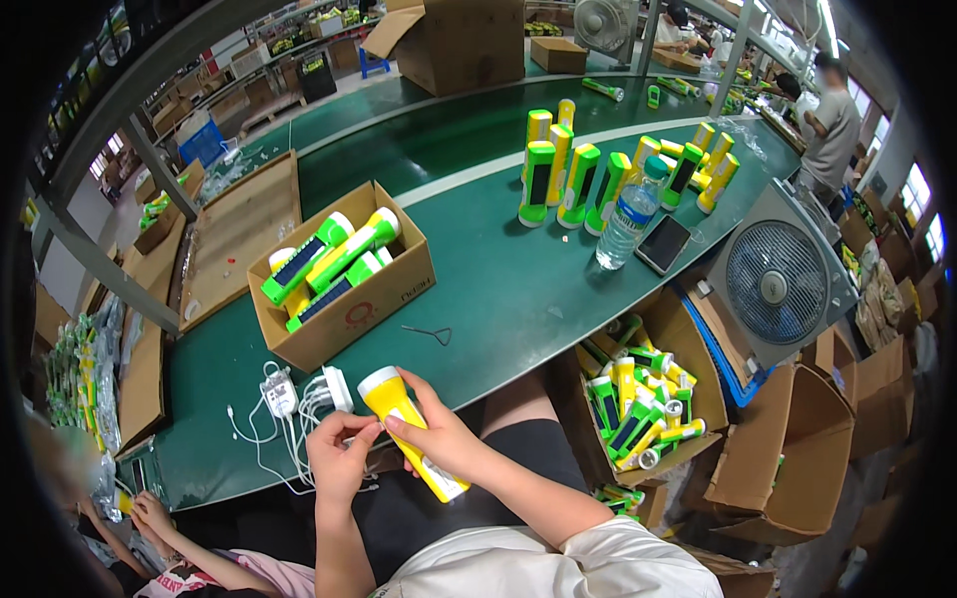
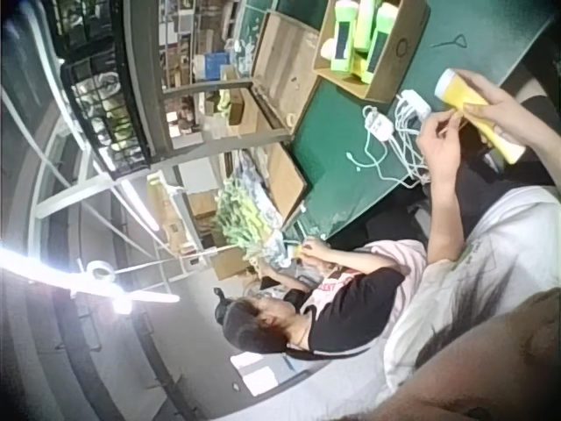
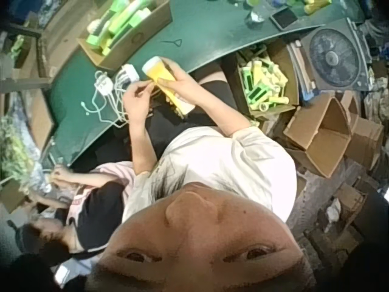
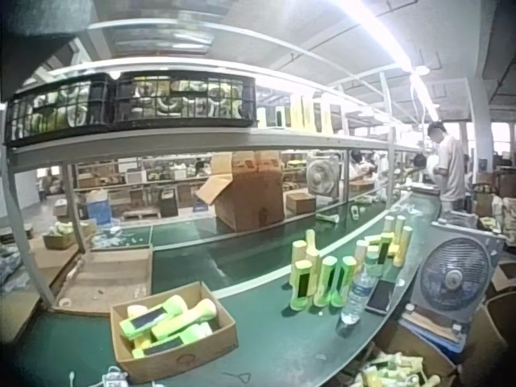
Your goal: Assembling and testing portable solar-powered flashlights on an industrial assembly line.
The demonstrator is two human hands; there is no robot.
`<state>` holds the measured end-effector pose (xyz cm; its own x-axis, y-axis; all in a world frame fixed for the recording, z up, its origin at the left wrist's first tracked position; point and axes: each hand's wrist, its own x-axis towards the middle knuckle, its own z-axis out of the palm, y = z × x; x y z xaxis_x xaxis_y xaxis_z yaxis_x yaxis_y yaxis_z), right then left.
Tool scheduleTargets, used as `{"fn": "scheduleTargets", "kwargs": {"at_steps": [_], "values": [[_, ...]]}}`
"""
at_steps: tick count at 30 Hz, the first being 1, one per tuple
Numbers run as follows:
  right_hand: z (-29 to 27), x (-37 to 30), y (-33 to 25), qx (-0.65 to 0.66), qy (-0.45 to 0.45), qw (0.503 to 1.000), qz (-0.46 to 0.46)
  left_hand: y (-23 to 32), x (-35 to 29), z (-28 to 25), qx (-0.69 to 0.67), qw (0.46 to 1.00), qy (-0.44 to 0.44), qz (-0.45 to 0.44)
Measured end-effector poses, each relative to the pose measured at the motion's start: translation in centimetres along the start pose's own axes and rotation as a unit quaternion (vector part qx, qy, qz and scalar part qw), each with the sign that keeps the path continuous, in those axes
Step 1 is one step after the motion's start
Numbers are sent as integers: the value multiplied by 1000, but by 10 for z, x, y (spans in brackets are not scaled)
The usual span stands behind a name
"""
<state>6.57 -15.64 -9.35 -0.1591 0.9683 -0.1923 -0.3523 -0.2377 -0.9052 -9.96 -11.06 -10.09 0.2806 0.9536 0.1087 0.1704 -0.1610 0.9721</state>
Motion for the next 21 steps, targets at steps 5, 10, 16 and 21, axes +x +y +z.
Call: {"fn": "scheduleTargets", "kwargs": {"at_steps": [5,10,16,21], "values": [[-49,-1,-70,27,209,962,-172,-5,6,-20,2,994,98,44],[-136,35,-210,40,148,978,-143,-2,10,5,259,933,-12,248],[-187,82,-297,156,78,984,-35,-18,3,43,361,886,-62,286],[-195,92,-310,191,108,975,-20,-20,0,44,406,869,-39,280]]}}
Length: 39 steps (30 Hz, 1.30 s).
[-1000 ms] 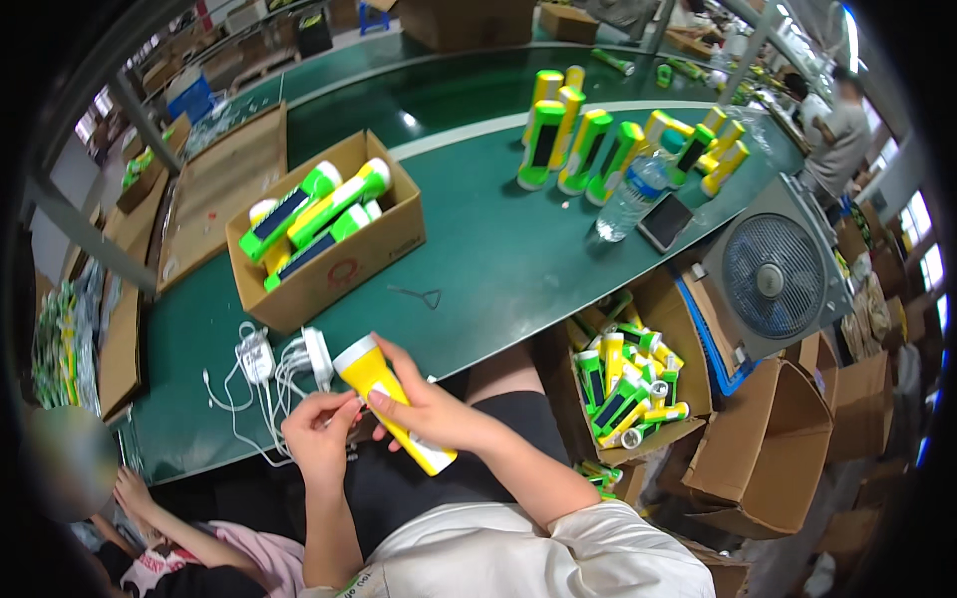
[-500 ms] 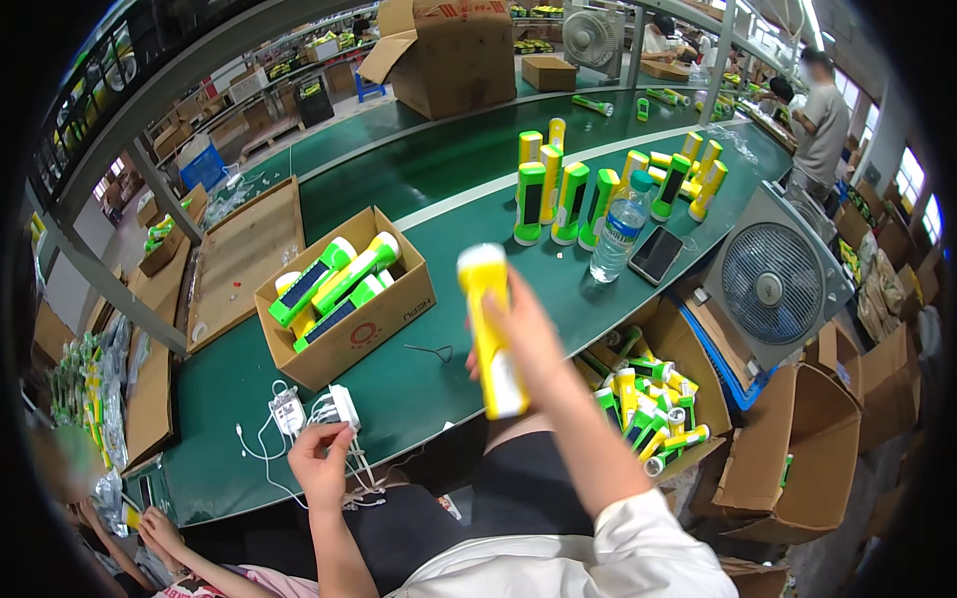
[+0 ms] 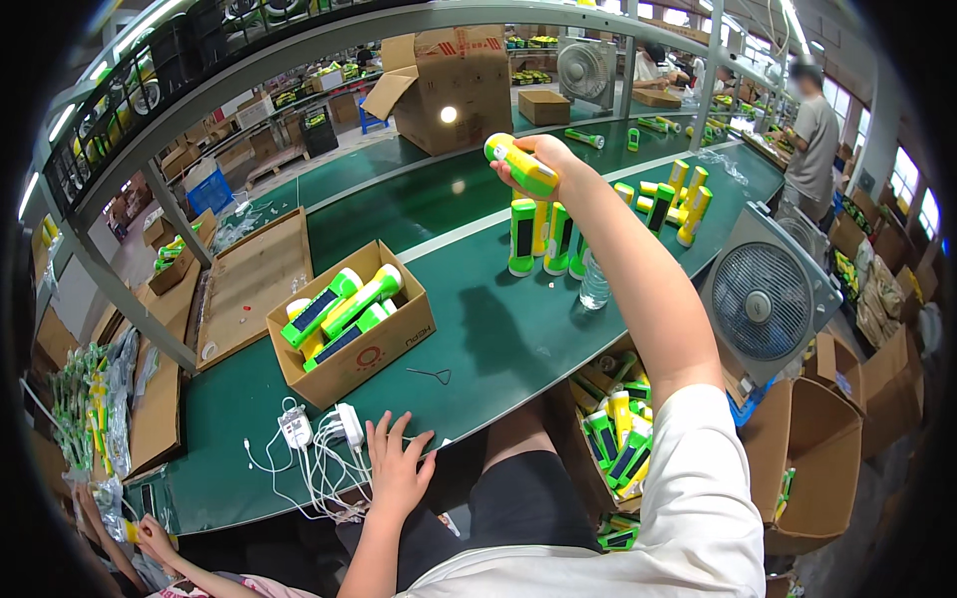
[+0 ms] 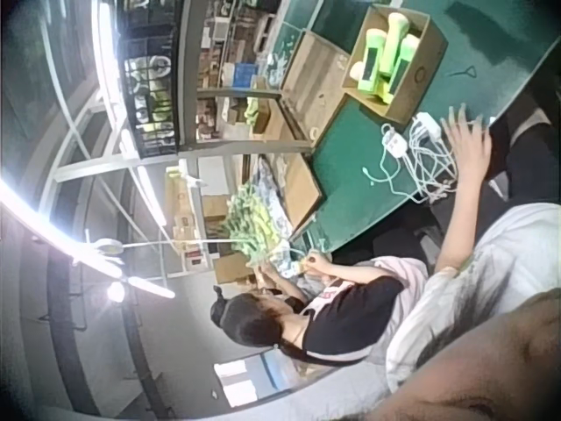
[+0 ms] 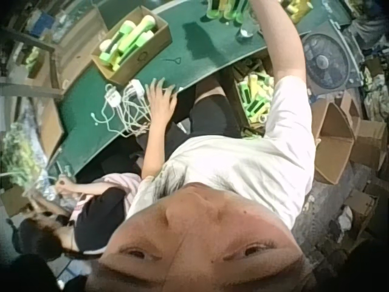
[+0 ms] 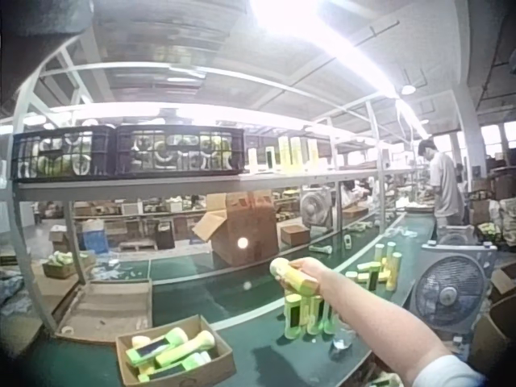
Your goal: Assembling and testing portable solar-powered flashlights on an industrial assembly line.
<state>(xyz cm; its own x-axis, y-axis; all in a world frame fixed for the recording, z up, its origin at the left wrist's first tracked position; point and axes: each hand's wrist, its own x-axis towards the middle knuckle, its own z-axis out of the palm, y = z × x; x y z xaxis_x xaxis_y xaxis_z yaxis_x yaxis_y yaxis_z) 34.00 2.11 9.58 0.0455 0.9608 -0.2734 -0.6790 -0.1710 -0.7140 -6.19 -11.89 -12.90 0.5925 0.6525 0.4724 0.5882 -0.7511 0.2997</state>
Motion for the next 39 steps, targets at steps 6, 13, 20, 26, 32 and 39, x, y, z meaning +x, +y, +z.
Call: {"fn": "scheduleTargets", "kwargs": {"at_steps": [6,13,20,26,32,39], "values": [[-7,1,-12,19,-7,999,26,-2,1,-3,-1,1000,-19,5],[34,-18,47,-225,82,967,-82,13,1,-11,-25,998,39,33],[97,-97,177,-125,-55,970,-203,61,41,-62,-183,951,250,4],[93,-130,277,88,-170,909,-371,57,55,-58,-323,877,328,-137],[89,-139,316,106,-188,823,-526,61,33,-73,-281,888,356,-76],[79,-154,326,-79,-180,795,-573,64,19,-72,-364,859,352,-83]]}}
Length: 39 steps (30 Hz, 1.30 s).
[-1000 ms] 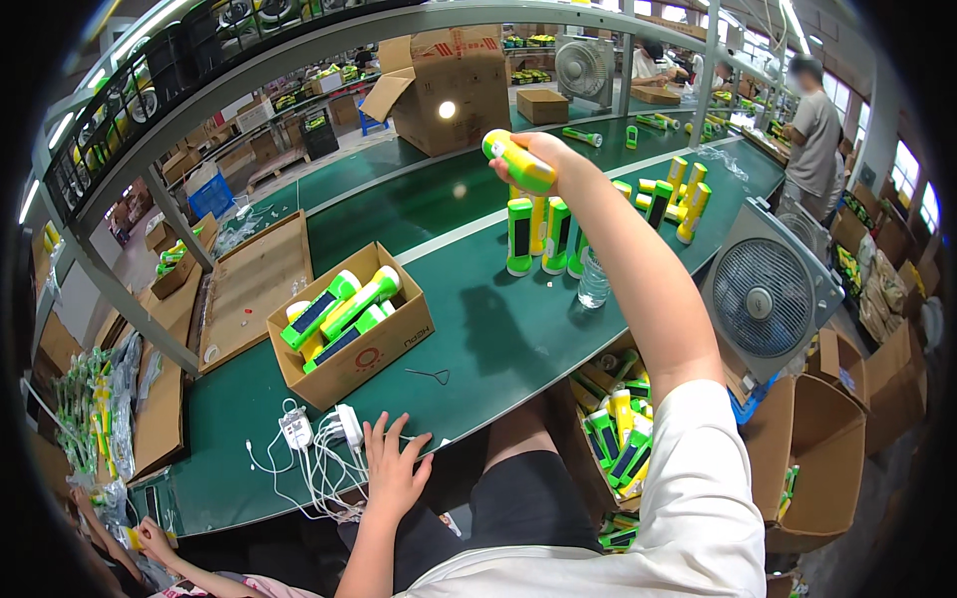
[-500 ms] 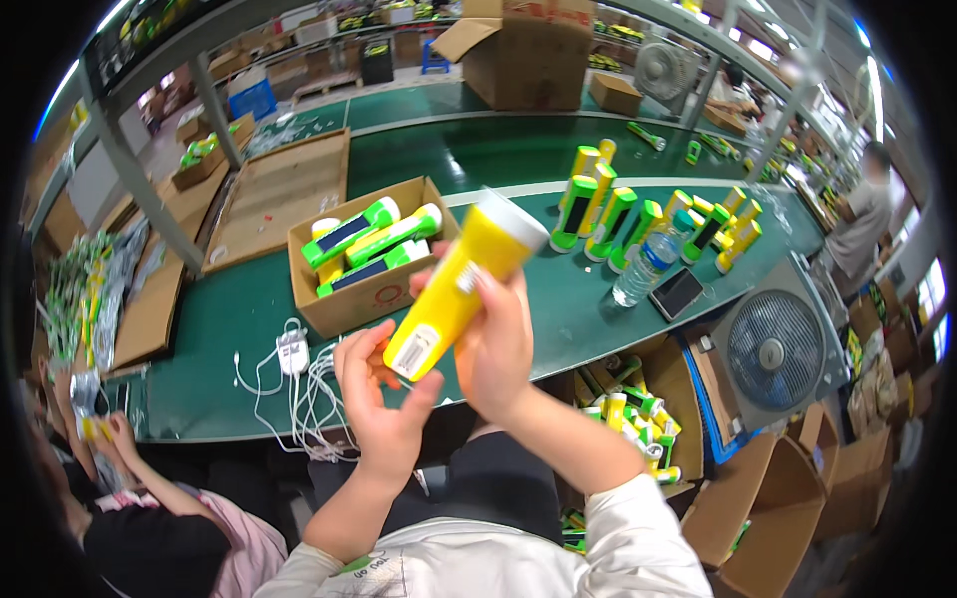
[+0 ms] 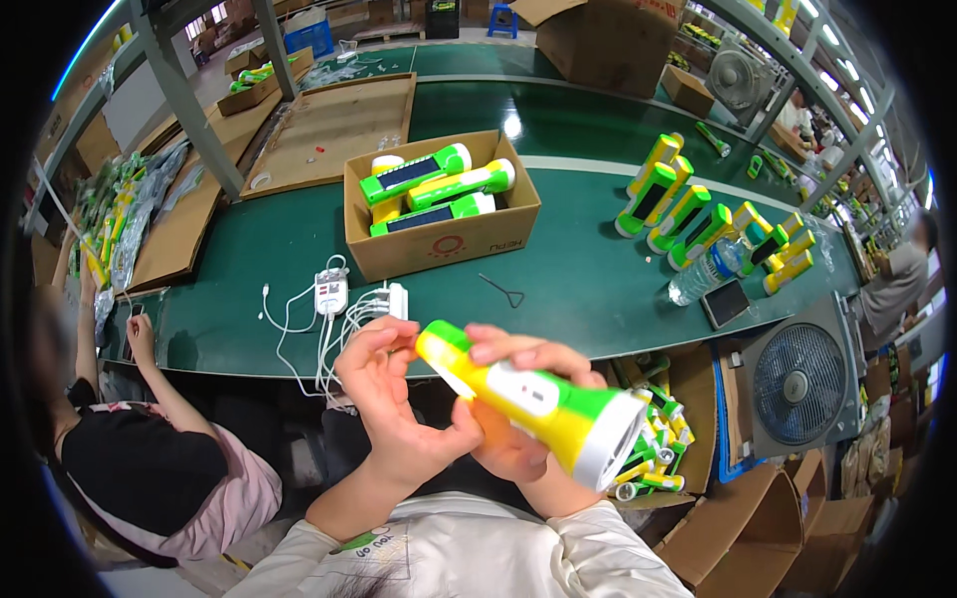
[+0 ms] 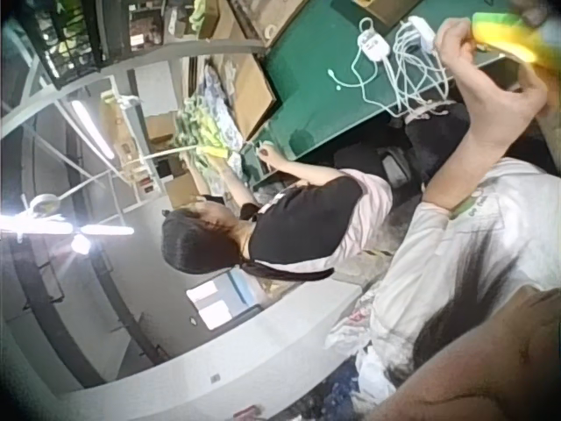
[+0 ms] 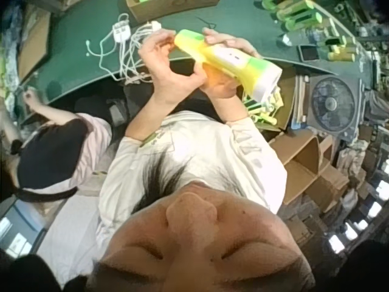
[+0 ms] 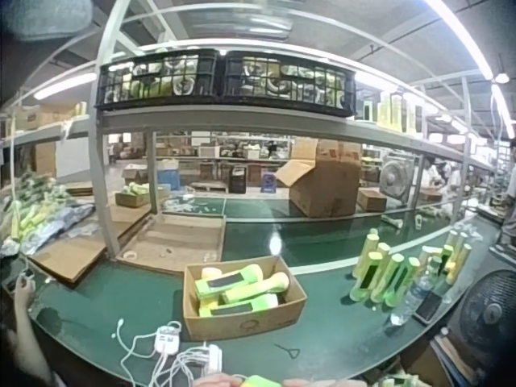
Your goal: Assembling and testing portable solar-powered flashlights on an industrial assembly line.
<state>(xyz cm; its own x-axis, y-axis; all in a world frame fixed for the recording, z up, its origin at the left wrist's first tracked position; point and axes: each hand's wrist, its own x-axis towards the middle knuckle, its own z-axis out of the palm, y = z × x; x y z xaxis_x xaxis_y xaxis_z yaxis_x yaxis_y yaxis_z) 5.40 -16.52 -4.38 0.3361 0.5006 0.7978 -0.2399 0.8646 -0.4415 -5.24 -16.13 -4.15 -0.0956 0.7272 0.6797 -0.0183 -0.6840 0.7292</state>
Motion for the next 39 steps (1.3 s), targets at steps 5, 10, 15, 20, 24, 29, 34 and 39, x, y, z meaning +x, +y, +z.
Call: {"fn": "scheduleTargets", "kwargs": {"at_steps": [5,10,15,20,24,29,34,39], "values": [[21,20,-4,152,232,951,138,-8,-2,-24,-129,988,20,-81],[27,18,-6,143,270,930,203,-10,2,-21,-304,920,91,-230],[39,15,-3,143,304,914,229,-28,-5,-33,-486,803,109,-326],[43,17,-5,118,314,911,241,-32,-7,-36,-546,741,123,-370],[43,18,-6,89,315,911,251,-32,-8,-35,-593,691,145,-388],[31,13,1,65,297,893,331,-29,-13,-35,-499,817,121,-260],[30,5,-1,-12,302,897,324,-34,-3,-42,-527,785,118,-305],[35,-2,-1,-63,274,911,301,-36,2,-43,-581,722,142,-349]]}}
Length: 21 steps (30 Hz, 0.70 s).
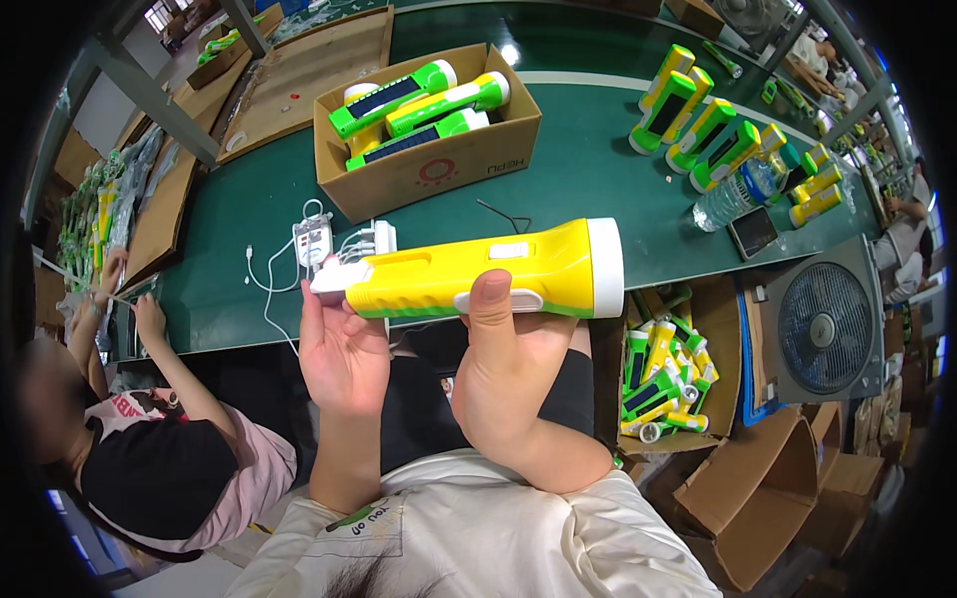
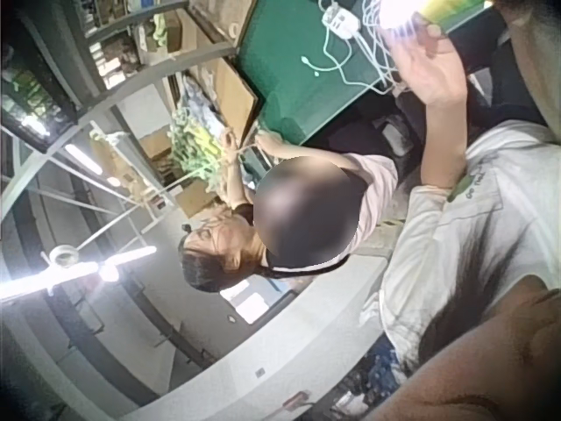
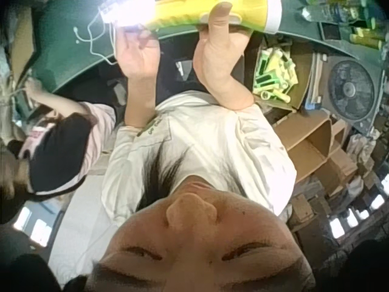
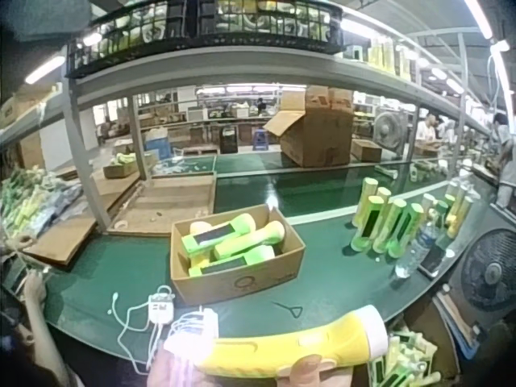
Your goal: Assembling and testing portable solar-powered flashlights on an industrial assembly line.
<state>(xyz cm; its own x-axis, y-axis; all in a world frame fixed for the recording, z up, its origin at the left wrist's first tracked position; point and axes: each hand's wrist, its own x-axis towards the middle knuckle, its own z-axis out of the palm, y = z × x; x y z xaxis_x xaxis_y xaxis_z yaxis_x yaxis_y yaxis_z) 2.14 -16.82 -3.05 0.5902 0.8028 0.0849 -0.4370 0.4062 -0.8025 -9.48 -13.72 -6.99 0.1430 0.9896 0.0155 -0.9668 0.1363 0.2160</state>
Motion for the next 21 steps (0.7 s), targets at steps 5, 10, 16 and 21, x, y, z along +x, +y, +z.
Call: {"fn": "scheduleTargets", "kwargs": {"at_steps": [5,10,16,21], "values": [[-4,6,6,-4,-9,997,-74,4,-1,-11,96,995,-34,-2],[-7,6,19,6,-82,996,-20,-8,4,-8,471,873,-124,28],[-21,19,31,-144,-82,986,-20,-12,1,-12,412,873,-90,-245],[-27,27,36,-172,-79,982,-30,-20,3,-10,437,868,-89,-220]]}}
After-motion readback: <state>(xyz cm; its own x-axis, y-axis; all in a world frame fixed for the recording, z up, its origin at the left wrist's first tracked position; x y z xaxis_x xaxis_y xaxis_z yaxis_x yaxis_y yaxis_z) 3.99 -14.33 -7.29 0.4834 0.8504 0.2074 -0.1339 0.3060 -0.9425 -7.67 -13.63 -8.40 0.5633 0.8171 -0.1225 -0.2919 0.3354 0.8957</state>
